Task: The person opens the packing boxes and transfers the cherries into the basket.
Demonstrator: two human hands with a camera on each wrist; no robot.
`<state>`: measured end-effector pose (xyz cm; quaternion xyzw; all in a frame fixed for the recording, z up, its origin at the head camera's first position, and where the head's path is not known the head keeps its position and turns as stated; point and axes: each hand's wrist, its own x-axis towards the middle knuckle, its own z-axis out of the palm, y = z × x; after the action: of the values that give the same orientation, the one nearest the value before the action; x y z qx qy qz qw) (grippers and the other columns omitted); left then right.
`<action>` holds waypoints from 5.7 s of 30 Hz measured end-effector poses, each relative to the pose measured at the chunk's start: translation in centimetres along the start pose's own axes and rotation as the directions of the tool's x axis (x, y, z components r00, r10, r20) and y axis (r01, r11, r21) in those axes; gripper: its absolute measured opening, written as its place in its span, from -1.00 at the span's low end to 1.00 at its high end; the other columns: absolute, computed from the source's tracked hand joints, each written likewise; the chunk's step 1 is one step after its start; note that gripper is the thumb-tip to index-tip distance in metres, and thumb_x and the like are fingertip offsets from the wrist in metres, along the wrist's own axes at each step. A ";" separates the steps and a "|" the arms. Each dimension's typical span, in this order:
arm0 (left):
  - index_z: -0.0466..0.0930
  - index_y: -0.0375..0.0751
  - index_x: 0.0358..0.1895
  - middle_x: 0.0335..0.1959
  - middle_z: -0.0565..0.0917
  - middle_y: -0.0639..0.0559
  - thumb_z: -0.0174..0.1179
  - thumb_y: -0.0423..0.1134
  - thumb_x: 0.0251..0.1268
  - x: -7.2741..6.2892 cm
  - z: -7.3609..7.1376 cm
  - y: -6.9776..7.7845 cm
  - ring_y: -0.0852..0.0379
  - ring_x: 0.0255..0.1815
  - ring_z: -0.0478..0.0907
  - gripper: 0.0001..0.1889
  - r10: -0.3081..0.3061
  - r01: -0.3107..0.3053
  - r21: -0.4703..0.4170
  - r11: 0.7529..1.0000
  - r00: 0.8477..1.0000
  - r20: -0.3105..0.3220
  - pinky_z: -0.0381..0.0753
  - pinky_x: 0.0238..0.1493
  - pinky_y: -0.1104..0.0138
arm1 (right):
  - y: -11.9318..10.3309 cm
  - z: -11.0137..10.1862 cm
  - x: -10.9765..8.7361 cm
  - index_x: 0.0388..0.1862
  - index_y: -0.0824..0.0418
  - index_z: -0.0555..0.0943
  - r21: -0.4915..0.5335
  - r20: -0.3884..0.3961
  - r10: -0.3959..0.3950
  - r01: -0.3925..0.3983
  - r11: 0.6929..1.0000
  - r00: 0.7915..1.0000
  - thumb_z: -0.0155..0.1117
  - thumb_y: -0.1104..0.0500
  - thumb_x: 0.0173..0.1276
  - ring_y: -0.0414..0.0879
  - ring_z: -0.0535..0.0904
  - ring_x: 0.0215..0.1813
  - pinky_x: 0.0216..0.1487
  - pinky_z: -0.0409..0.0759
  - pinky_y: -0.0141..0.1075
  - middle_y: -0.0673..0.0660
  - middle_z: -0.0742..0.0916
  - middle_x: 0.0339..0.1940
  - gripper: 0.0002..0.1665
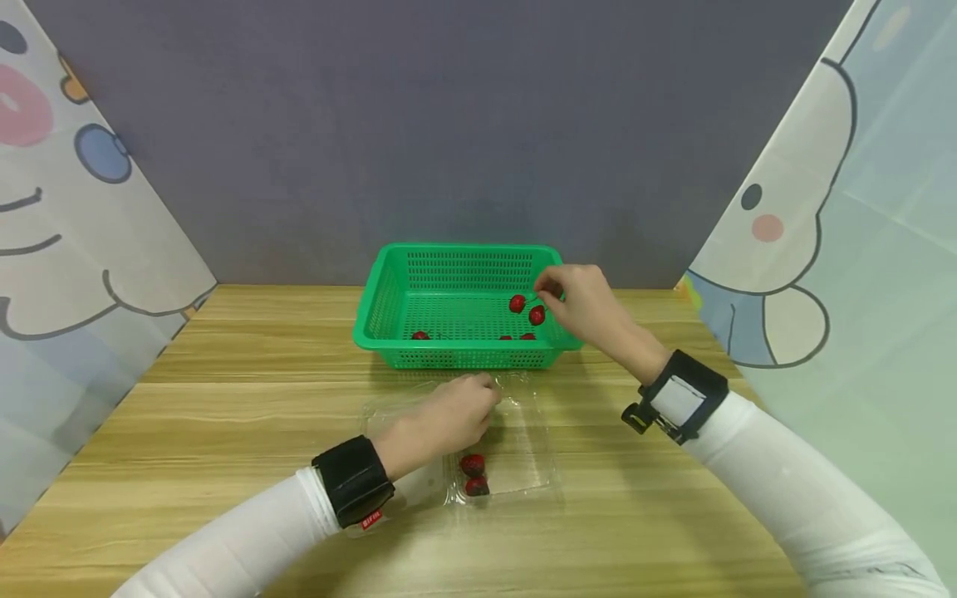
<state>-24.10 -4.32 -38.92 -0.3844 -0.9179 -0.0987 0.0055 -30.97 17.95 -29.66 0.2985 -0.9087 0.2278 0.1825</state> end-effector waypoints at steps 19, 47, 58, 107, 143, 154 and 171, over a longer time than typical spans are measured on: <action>0.79 -0.15 -0.28 -0.02 0.64 -0.07 0.47 -0.38 0.17 0.5 0.7 0.5 -0.12 0.06 0.56 -0.91 -0.083 0.077 0.068 0.995 0.993 0.090 0.67 0.05 0.16 | 2.2 1.2 0.3 -0.13 0.38 0.75 -0.056 0.083 0.127 -0.122 0.991 0.988 0.33 0.38 0.44 0.06 0.72 -0.25 -0.21 0.70 -0.11 0.26 0.78 -0.26 -0.89; 0.70 -0.15 -0.43 -0.08 0.60 -0.12 0.36 -0.51 0.07 0.3 1.1 0.7 -0.10 -0.07 0.60 -0.85 -0.021 0.017 0.105 0.994 0.999 0.042 0.70 -0.02 0.16 | 2.8 1.5 -0.5 -0.15 0.34 0.76 -0.115 0.086 0.128 -0.118 0.986 0.988 0.32 0.33 0.45 0.06 0.72 -0.25 -0.23 0.69 -0.08 0.23 0.79 -0.24 -0.87; 0.66 -0.13 -0.43 0.05 0.56 -0.18 0.37 -0.47 0.13 0.3 1.1 0.8 -0.12 -0.02 0.58 -0.85 -0.039 0.032 0.080 0.996 0.995 0.096 0.69 -0.11 0.18 | 2.6 1.5 -0.7 -0.20 0.30 0.77 -0.109 0.073 0.091 -0.083 0.991 0.993 0.34 0.29 0.43 0.02 0.71 -0.30 -0.29 0.68 -0.10 0.19 0.79 -0.27 -0.89; 0.69 -0.43 0.05 0.00 0.65 -0.19 0.47 -0.40 0.14 -0.3 -2.8 -2.3 0.03 -0.14 0.67 -0.62 0.036 -0.104 -0.207 0.973 0.950 -0.311 0.67 -0.17 0.41 | -6.1 4.4 -6.4 -0.30 0.06 0.64 0.186 0.295 -0.699 0.679 0.710 0.651 0.34 0.16 0.47 -0.41 0.52 -0.43 -0.38 0.44 -0.62 -0.18 0.63 -0.44 -0.90; 0.55 -0.43 0.31 0.22 0.51 -0.27 0.37 -0.34 0.34 -0.4 -6.3 -8.5 -0.15 0.11 0.59 -0.50 -0.288 0.143 -0.373 0.917 0.883 -0.370 0.70 0.02 0.17 | -7.9 7.6 -7.6 0.02 0.00 0.68 0.108 0.610 -0.521 0.588 0.801 0.598 0.34 0.05 0.50 -0.37 0.49 -0.21 -0.19 0.51 -0.51 -0.14 0.61 -0.18 -0.82; 0.50 -0.44 0.36 0.28 0.47 -0.34 0.30 -0.30 0.39 0.0 -6.5 -9.7 -0.21 0.09 0.61 -0.48 -0.360 0.246 -0.349 0.904 0.878 -0.315 0.69 0.01 0.10 | -8.0 8.1 -7.5 -0.03 0.02 0.68 0.092 0.627 -0.486 0.562 0.822 0.609 0.40 0.13 0.45 -0.37 0.49 -0.23 -0.20 0.52 -0.53 -0.11 0.61 -0.17 -0.84; 0.46 -0.44 0.39 0.36 0.43 -0.42 0.27 -0.34 0.41 0.0 -5.8 -10.2 -0.33 0.32 0.44 -0.47 -0.382 0.314 -0.258 0.914 0.880 -0.283 0.58 0.16 -0.09 | -7.9 8.4 -7.9 -0.16 0.08 0.66 0.061 0.644 -0.415 0.497 0.865 0.643 0.41 0.14 0.44 -0.37 0.45 -0.28 -0.24 0.48 -0.55 -0.10 0.55 -0.20 -0.91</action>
<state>-31.73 -12.38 -35.08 -0.1891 -0.9431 -0.2542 0.1005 -21.74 11.53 -37.88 0.5654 -0.8220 0.0036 -0.0677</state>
